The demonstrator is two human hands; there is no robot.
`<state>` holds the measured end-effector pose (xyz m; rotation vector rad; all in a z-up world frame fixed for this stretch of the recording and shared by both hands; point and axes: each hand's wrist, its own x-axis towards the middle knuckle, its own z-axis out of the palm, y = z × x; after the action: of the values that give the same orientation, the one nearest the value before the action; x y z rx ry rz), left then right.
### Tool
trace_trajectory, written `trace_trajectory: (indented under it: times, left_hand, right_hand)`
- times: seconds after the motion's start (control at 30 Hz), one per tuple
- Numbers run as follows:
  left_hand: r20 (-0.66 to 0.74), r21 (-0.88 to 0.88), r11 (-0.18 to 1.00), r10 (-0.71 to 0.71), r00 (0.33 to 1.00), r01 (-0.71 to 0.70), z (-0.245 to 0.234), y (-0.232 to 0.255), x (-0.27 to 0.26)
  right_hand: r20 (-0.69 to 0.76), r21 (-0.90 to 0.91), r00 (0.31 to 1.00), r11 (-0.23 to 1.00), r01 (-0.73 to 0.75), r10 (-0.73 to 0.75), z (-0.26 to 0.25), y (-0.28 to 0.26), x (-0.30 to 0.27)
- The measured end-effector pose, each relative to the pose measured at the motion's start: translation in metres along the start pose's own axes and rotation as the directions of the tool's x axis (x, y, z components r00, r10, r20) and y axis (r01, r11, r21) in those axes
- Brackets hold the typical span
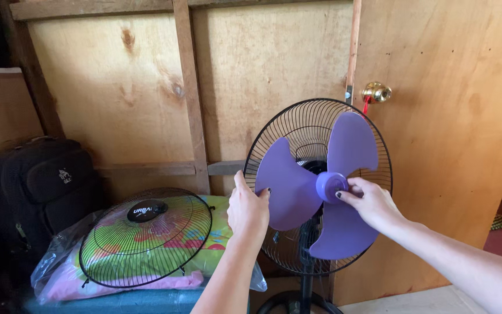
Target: The person assembles a standing fan by attaching the purple fan blade to the motor hub, securing it with a black cap, and then fitting the front protective cage over the blade. The person repeatedly removes and reattaches the blade and cage during the process.
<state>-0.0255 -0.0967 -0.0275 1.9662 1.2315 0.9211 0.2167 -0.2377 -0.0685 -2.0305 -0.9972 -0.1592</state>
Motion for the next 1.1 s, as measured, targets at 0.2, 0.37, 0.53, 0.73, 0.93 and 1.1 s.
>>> trace_trajectory:
  times: [0.2,0.37,0.53,0.73,0.93,1.1]
  left_hand:
    - [-0.065,-0.076,0.992,0.098,0.993,-0.102,0.004,-0.008,0.013]
    - [-0.269,-0.35,0.911,0.127,0.955,-0.219,-0.003,-0.03,0.064]
    - [-0.365,-0.253,0.948,0.091,0.927,-0.193,-0.012,-0.069,0.121]
    - [-0.272,-0.109,0.992,-0.088,0.958,0.06,-0.024,-0.141,0.187]
    - [-0.108,0.148,0.894,-0.41,0.906,0.422,-0.039,-0.214,0.242]
    - [-0.128,0.403,0.83,-0.365,0.922,0.385,-0.042,-0.248,0.259]
  right_hand:
    - [-0.235,-0.09,0.945,0.973,0.21,-0.226,-0.009,-0.029,-0.009]
    - [-0.37,0.087,0.847,0.894,0.44,-0.381,-0.007,-0.087,-0.004]
    - [-0.278,0.405,0.903,0.813,0.419,-0.327,0.014,-0.157,0.004]
    - [-0.311,0.431,0.844,0.726,0.536,-0.438,0.067,-0.212,0.01]
    - [-0.323,0.215,0.71,0.682,0.699,-0.626,0.116,-0.246,0.002]
    - [-0.23,0.164,0.608,0.586,0.794,-0.76,0.151,-0.263,-0.001]
